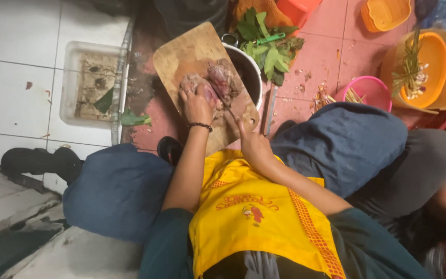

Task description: The person cuts raw meat into small pieces on a wooden cutting board.

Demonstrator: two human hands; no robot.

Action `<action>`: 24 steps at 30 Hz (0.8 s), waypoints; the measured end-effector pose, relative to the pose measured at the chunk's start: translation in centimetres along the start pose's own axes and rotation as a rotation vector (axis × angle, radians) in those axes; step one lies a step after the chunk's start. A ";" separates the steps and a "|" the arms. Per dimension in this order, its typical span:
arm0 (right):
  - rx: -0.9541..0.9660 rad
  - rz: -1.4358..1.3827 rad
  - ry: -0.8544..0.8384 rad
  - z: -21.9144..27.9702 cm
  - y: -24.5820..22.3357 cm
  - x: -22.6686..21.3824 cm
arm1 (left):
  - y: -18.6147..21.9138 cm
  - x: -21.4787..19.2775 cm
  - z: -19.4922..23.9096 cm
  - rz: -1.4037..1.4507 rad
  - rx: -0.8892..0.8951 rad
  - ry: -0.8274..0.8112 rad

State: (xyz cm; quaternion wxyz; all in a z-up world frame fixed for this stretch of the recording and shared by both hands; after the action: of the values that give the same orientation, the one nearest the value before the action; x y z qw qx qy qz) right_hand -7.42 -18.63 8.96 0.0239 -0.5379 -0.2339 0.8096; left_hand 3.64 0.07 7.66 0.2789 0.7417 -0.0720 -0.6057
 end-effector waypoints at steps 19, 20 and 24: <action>-0.172 -0.038 0.296 -4.5 1.4 3.3 | -0.1 0.4 0.7 -0.086 -0.025 -0.080; -0.129 -0.052 0.261 -6.3 0.5 2.2 | 0.0 0.5 0.4 -0.098 -0.013 -0.074; -0.047 -0.099 0.205 -8.5 -1.0 -0.2 | -0.2 0.7 0.2 -0.116 -0.028 -0.083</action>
State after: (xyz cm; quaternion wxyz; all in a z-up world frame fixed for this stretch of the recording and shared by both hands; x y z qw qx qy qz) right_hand -0.06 -14.84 6.84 0.0751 -0.6062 -0.2753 0.7424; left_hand 3.60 -0.16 6.99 0.2504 0.7151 -0.0318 -0.6519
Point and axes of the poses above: each hand's wrist, its own z-axis away from the middle knuckle, its own x-axis out of the palm, y = z × x, the point moved 6 cm from there along -z, towards the middle knuckle, and after that the axes turned 9 degrees about -x, right-handed, at the moved point
